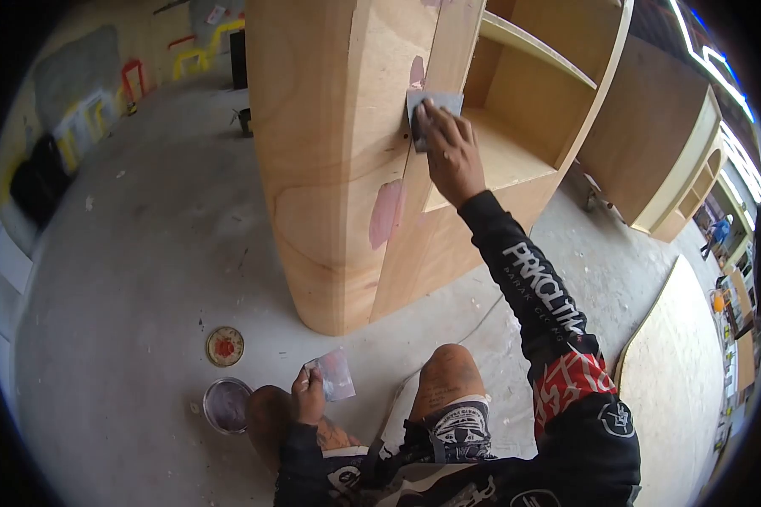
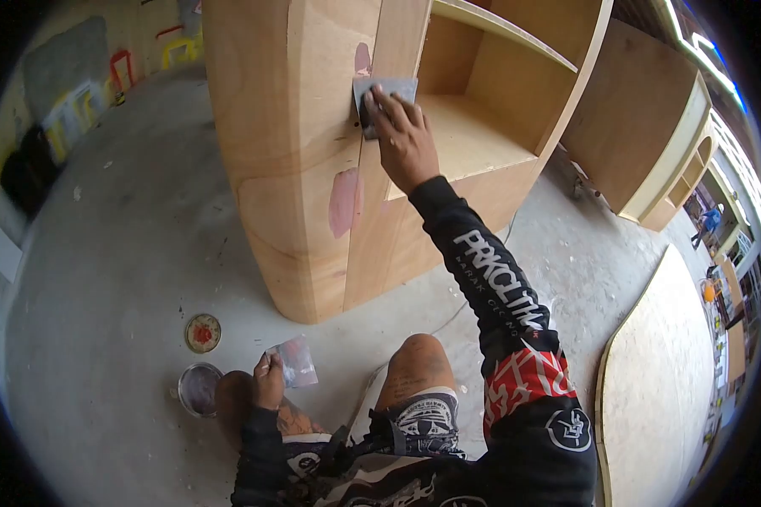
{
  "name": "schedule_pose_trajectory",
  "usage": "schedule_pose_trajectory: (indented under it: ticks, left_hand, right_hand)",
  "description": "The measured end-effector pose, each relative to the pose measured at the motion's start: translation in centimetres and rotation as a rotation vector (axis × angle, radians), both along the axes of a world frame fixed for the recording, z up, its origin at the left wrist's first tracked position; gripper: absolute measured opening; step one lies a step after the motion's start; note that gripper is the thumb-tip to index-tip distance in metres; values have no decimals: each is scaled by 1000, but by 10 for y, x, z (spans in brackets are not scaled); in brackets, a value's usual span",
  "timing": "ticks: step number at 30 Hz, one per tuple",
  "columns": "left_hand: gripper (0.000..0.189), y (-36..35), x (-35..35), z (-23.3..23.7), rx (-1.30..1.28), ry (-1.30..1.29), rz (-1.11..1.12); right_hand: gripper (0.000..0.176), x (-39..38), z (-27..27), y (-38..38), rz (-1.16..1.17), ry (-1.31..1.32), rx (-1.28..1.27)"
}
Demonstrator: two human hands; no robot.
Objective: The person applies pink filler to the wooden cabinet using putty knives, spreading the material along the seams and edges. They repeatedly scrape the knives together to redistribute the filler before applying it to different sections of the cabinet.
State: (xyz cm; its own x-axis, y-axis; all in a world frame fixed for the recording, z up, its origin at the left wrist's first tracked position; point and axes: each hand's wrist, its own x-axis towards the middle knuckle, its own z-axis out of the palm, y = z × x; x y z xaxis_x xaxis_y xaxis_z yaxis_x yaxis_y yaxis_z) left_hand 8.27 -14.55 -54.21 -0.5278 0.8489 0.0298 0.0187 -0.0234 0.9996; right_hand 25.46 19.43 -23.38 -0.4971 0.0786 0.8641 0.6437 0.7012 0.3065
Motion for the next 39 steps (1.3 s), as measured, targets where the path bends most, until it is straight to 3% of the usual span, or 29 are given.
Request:
schedule_pose_trajectory:
  ticks: [4, 12, 16, 19, 23, 26, 27, 29, 32, 34, 37, 39]
  left_hand:
    - [26, -1, -3, -13, 15, 11, 21]
    - [24, -5, -1, -14, -12, 23, 27]
    - [24, -3, -4, -14, -75, 71, 75]
    - [24, -1, -15, -26, -31, -228, 16]
    - [24, 12, -2, 16, 198, -916, 41]
    - [19, 1, 11, 51, 160, -1178, -37]
    - [19, 4, 13, 53, 177, -1252, -105]
    - [18, 5, 17, 55, 197, -1401, -237]
    - [17, 9, 32, 82, 136, -1308, -181]
    - [25, 2, 30, 85, 277, -1177, -113]
    - [33, -6, 30, 114, 379, -1055, 11]
    - [33, -2, 29, 115, 391, -958, 12]
  right_hand:
    - [58, 31, -14, -9, 44, -117, -71]
    - [57, 13, 86, -15, 83, -97, 237]
    - [61, 16, 45, 5, 10, -250, 113]
    - [62, 34, -6, 19, 7, -351, 59]
    - [56, 58, -32, -24, 61, -426, -202]
    - [66, 62, -67, -113, 537, -21, -539]
    - [67, 67, -90, -138, 531, -74, -654]
    - [74, 55, -98, -190, 1016, -9, -767]
    - [76, 61, -165, -229, 830, -225, -893]
    - [66, 76, -218, -225, 687, -363, -1129]
    - [50, 100, -276, -226, 787, -94, -1517]
    - [37, 91, -266, -233, 811, 583, -1983]
